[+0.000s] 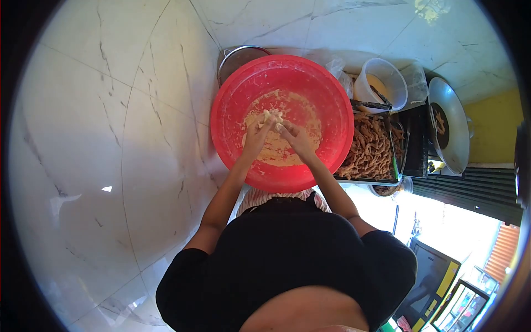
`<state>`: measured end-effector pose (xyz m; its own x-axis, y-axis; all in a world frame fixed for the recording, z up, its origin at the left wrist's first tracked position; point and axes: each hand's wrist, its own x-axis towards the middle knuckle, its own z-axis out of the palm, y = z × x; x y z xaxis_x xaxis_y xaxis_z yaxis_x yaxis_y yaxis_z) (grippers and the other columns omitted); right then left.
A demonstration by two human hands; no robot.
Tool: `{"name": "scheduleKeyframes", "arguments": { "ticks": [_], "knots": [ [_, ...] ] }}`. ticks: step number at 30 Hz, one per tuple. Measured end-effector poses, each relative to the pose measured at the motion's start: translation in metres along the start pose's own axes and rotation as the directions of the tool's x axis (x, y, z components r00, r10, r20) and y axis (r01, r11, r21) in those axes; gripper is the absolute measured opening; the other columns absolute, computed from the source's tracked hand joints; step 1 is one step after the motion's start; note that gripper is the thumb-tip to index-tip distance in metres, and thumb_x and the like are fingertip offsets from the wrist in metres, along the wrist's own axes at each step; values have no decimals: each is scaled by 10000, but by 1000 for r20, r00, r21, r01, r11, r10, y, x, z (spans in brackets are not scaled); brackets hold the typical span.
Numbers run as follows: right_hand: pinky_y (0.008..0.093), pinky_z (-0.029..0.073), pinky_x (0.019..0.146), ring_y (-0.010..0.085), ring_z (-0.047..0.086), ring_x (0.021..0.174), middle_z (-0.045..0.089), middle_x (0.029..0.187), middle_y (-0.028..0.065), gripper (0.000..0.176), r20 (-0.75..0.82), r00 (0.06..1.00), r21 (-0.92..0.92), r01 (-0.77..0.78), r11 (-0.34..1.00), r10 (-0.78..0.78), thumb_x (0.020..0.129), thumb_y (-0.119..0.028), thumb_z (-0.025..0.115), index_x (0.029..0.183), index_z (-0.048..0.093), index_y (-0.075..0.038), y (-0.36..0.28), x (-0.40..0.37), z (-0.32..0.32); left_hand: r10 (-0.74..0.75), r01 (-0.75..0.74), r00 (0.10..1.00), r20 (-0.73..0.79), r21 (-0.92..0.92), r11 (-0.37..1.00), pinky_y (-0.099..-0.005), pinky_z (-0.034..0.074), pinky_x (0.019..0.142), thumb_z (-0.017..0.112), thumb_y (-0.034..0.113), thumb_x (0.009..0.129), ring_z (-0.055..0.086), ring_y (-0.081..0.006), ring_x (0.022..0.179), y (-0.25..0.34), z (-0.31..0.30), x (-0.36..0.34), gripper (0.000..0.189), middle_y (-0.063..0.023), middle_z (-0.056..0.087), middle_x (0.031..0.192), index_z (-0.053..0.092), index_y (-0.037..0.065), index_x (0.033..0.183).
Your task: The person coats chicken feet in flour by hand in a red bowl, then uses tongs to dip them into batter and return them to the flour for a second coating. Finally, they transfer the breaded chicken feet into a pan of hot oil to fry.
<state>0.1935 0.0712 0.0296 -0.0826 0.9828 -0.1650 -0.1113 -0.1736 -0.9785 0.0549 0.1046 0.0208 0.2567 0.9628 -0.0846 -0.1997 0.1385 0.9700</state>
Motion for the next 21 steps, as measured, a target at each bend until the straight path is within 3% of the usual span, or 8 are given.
{"name": "scheduleKeyframes", "arguments": {
  "ticks": [2, 3, 5, 9, 12, 15, 17, 21],
  "knots": [
    [237, 422, 745, 94, 532, 819, 589, 939, 34, 330, 2, 997, 66, 71, 995, -72, 870, -199, 512, 1105, 522, 33, 7, 9, 0, 168, -170, 985, 35, 109, 979, -206, 439, 717, 488, 248, 889, 537, -100, 884, -7, 3, 1, 343, -52, 573, 993, 521, 0, 1123],
    [238, 423, 739, 94, 537, 804, 596, 917, 36, 328, 1, 990, 133, 142, 981, -144, 865, -184, 521, 1107, 525, 37, 9, 12, 1, 168, -171, 985, 36, 110, 979, -206, 439, 717, 488, 248, 889, 537, -100, 884, -2, 5, 0, 343, -52, 573, 993, 521, 0, 1123],
    [224, 419, 706, 76, 524, 784, 594, 882, 28, 301, -24, 991, 109, 137, 985, -135, 858, -167, 534, 1076, 546, 39, 11, 14, -2, 17, -18, 1000, 19, 44, 999, -238, 417, 789, 500, 207, 884, 514, -109, 922, 8, 8, -4, 343, -85, 529, 1076, 504, -31, 1130],
    [204, 403, 631, 51, 496, 695, 581, 764, 2, 240, -182, 980, 50, 94, 994, -84, 848, -159, 553, 974, 602, 39, 18, 16, -2, 92, -94, 995, -24, -54, 994, -248, 412, 808, 494, 198, 887, 513, -115, 931, -1, 14, -7, 377, -82, 530, 1077, 454, -27, 1188],
    [200, 391, 601, 48, 474, 653, 562, 719, -9, 223, -189, 980, 115, 83, 990, -60, 846, -159, 556, 936, 613, 37, 18, 14, -1, 64, -67, 994, -88, -32, 997, -250, 410, 831, 493, 207, 888, 513, -120, 956, -11, 8, -11, 424, -86, 535, 1070, 403, -34, 1225],
    [193, 375, 579, 43, 458, 642, 550, 705, -15, 236, -151, 987, 102, 63, 993, -47, 845, -166, 560, 958, 611, 35, 25, 14, -6, 15, -31, 996, -90, -180, 983, -247, 412, 844, 503, 226, 882, 518, -126, 970, -2, 10, -13, 443, -87, 543, 1059, 404, -41, 1221],
    [197, 387, 593, 50, 473, 654, 559, 718, -11, 236, -136, 990, 88, 57, 994, -45, 847, -167, 556, 961, 611, 33, 22, 13, -7, -171, 137, 980, -105, -276, 951, -237, 437, 819, 550, 202, 855, 541, -132, 946, 19, 14, -16, 445, -86, 558, 1042, 424, -44, 1203],
    [216, 422, 660, 72, 517, 732, 588, 803, 9, 259, -86, 996, 100, 37, 994, -28, 854, -170, 545, 1016, 581, 28, 8, 8, -3, -101, 90, 991, -87, -118, 989, -246, 462, 790, 595, 164, 821, 561, -133, 924, 10, 4, -7, 446, -90, 572, 1033, 442, -28, 1194]
  ]
}}
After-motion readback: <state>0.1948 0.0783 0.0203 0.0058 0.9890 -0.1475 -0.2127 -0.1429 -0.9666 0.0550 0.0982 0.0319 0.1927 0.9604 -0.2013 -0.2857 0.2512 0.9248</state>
